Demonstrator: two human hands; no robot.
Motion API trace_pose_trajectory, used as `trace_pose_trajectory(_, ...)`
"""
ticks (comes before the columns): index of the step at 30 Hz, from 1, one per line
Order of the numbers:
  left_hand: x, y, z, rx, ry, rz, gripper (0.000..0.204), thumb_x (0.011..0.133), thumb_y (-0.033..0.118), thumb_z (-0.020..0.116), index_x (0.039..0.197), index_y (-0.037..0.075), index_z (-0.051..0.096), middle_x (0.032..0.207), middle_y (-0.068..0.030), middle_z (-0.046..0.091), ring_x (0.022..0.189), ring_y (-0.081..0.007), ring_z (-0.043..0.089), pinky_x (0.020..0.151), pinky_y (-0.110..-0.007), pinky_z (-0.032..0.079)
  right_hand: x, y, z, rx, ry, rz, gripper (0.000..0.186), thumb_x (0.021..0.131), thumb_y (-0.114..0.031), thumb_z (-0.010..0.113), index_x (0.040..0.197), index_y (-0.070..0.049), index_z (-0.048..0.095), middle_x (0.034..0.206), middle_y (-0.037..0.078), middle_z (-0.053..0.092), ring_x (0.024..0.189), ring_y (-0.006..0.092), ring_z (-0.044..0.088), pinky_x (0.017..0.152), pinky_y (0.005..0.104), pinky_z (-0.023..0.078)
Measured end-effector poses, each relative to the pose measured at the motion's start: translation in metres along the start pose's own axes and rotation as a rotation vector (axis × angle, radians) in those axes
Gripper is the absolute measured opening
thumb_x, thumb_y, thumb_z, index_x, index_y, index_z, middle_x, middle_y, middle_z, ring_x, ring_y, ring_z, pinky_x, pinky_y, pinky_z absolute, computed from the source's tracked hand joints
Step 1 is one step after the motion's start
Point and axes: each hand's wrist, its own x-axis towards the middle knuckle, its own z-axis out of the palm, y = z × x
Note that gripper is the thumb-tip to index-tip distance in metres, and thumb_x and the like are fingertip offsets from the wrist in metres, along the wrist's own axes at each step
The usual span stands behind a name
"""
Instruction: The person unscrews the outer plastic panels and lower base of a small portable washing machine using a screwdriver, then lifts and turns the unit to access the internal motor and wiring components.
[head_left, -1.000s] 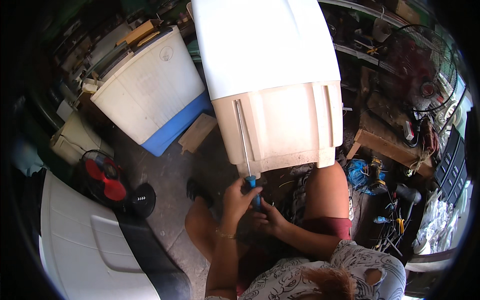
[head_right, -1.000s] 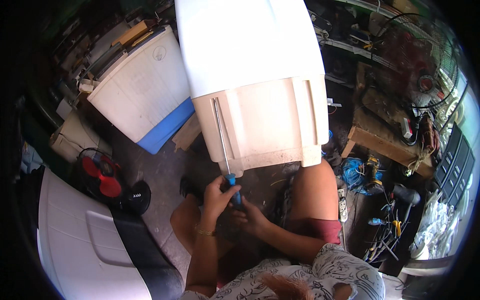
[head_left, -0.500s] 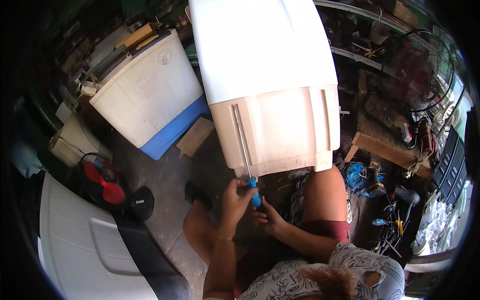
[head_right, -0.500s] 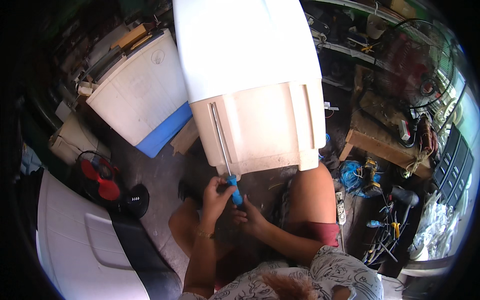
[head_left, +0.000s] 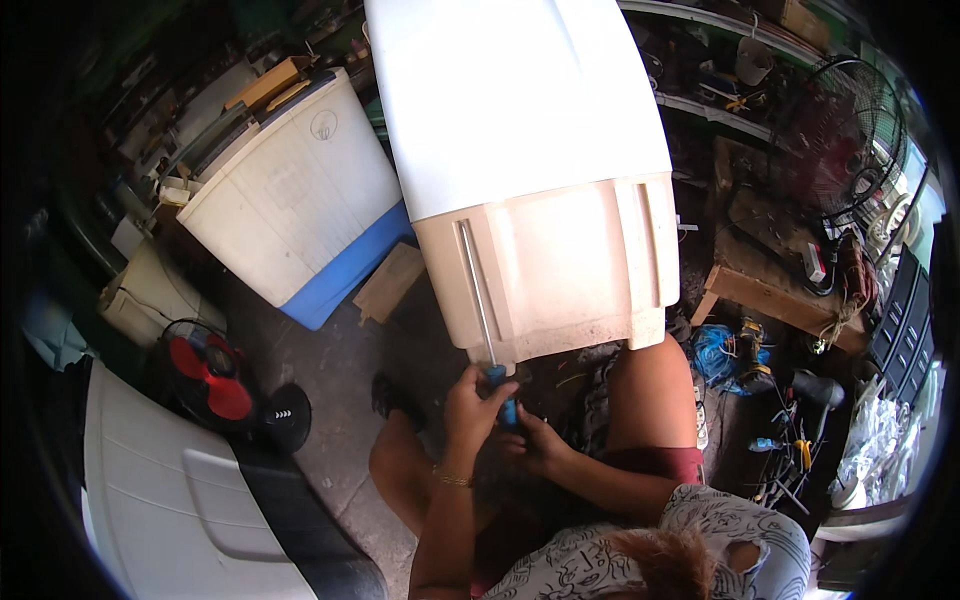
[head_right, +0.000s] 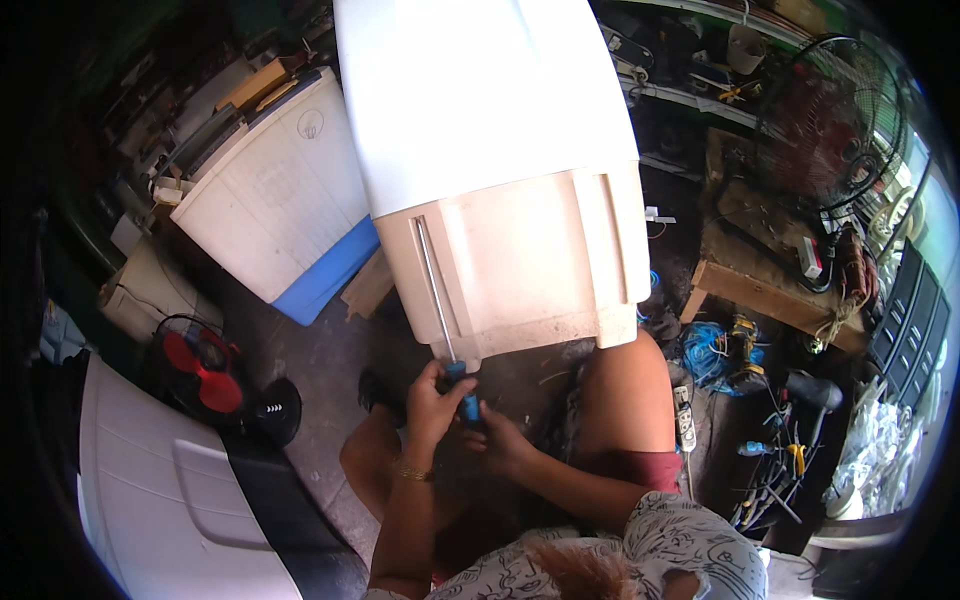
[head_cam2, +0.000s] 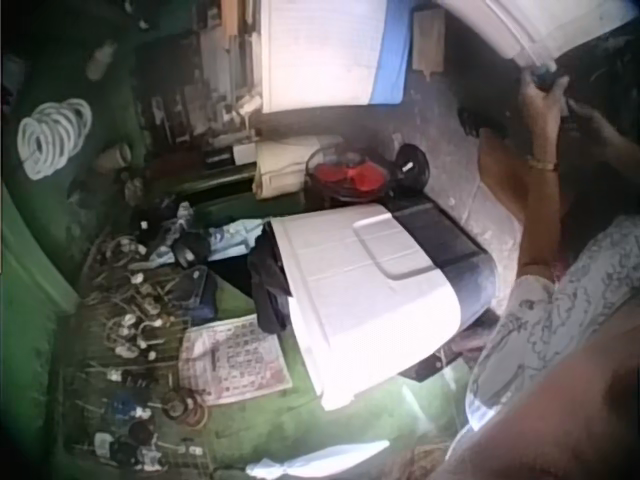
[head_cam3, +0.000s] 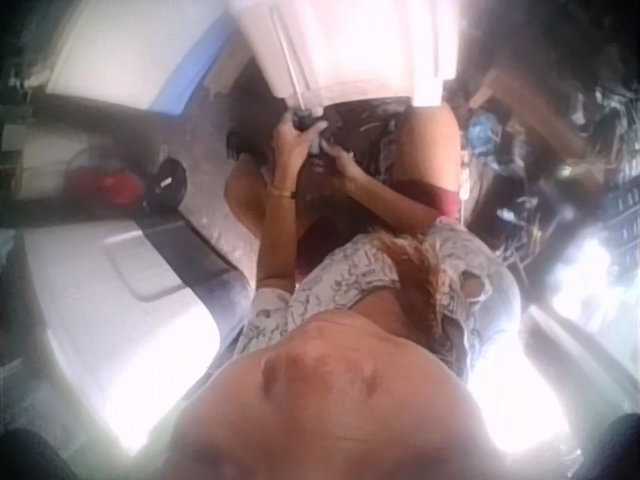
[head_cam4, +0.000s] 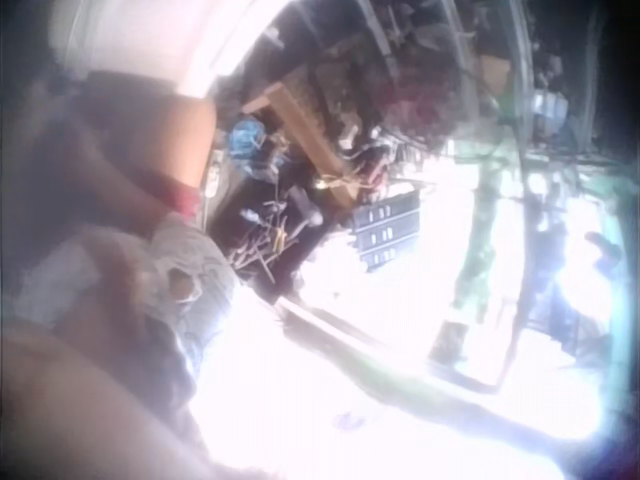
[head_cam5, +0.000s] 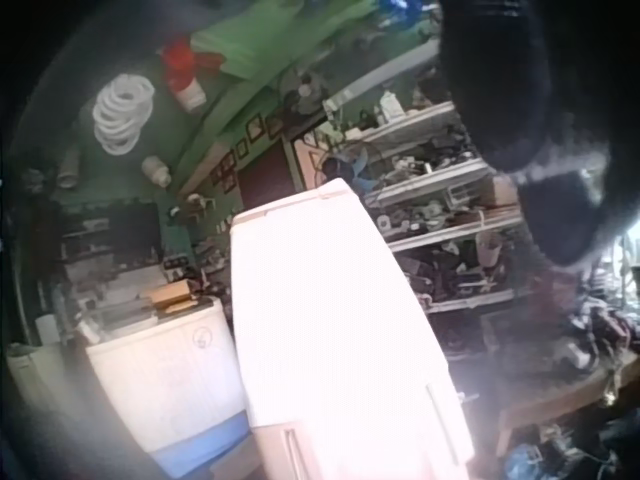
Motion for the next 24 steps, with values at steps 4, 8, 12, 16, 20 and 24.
trace_pose_trajectory(4, 0.003, -0.009, -0.007, -0.517, -0.193, 0.019, 0.024, 0.083, 0.013, 0.069, 0.100, -0.001, 0.058, 0.082, -0.0036, 0.063, 0.077, -0.0091, 0.060, 0.064, -0.023, 0.049, 0.002, -0.011, -0.003, 0.249, -0.268, 0.257, 0.039, 0.091, -0.044, 0.055, 0.098, -0.006, 0.054, 0.078, 0.002, 0.050, 0.062, 0.0103, 0.045, 0.060, 0.0238, 0.040)
trace_pose_trajectory(8, 0.005, -0.029, -0.010, -0.337, -0.099, 0.016, 0.023, 0.086, 0.012, 0.066, 0.104, -0.001, 0.058, 0.089, -0.0057, 0.065, 0.082, -0.0100, 0.061, 0.069, -0.024, 0.049, -0.008, 0.001, 0.078, 0.209, 0.393, 0.031, 0.043, 0.093, -0.047, 0.050, 0.096, -0.004, 0.053, 0.070, 0.001, 0.046, 0.048, 0.0075, 0.035, 0.047, 0.0197, 0.034)
trace_pose_trajectory(12, 0.011, -0.016, 0.003, 0.083, 0.066, 0.115, 0.022, 0.088, 0.009, 0.062, 0.107, -0.002, 0.059, 0.097, -0.0090, 0.067, 0.086, -0.0111, 0.061, 0.072, -0.025, 0.050, -0.010, -0.002, 0.024, 0.254, 0.088, 0.050, 0.041, 0.094, -0.046, 0.049, 0.101, -0.005, 0.054, 0.075, 0.004, 0.051, 0.052, 0.0074, 0.039, 0.049, 0.0210, 0.037)
trace_pose_trajectory(16, 0.003, -0.008, -0.005, -0.437, -0.114, 0.092, 0.018, 0.086, 0.009, 0.066, 0.101, -0.001, 0.061, 0.096, -0.0088, 0.067, 0.084, -0.0103, 0.060, 0.070, -0.024, 0.049, -0.002, -0.009, -0.015, 0.391, -0.407, 0.268, 0.035, 0.094, -0.040, 0.051, 0.106, -0.008, 0.054, 0.085, 0.008, 0.056, 0.066, 0.0089, 0.048, 0.062, 0.0239, 0.043)
trace_pose_trajectory(20, 0.000, -0.020, -0.004, -0.546, -0.191, -0.043, 0.021, 0.085, 0.014, 0.069, 0.096, -0.001, 0.061, 0.087, -0.0072, 0.065, 0.074, -0.0092, 0.060, 0.063, -0.025, 0.050, -0.009, 0.004, 0.066, 0.158, 0.395, -0.042, 0.036, 0.093, -0.040, 0.052, 0.106, -0.007, 0.054, 0.079, 0.008, 0.056, 0.062, 0.0102, 0.048, 0.060, 0.0228, 0.043)
trace_pose_trajectory(24, 0.002, -0.017, 0.014, -0.361, 0.059, 0.115, 0.021, 0.084, 0.017, 0.070, 0.090, -0.001, 0.060, 0.080, -0.0054, 0.064, 0.063, -0.0088, 0.058, 0.053, -0.025, 0.047, -0.007, 0.001, 0.052, 0.202, 0.269, -0.015, 0.037, 0.092, -0.042, 0.054, 0.102, -0.006, 0.055, 0.075, 0.005, 0.051, 0.058, 0.0108, 0.046, 0.056, 0.0212, 0.041)
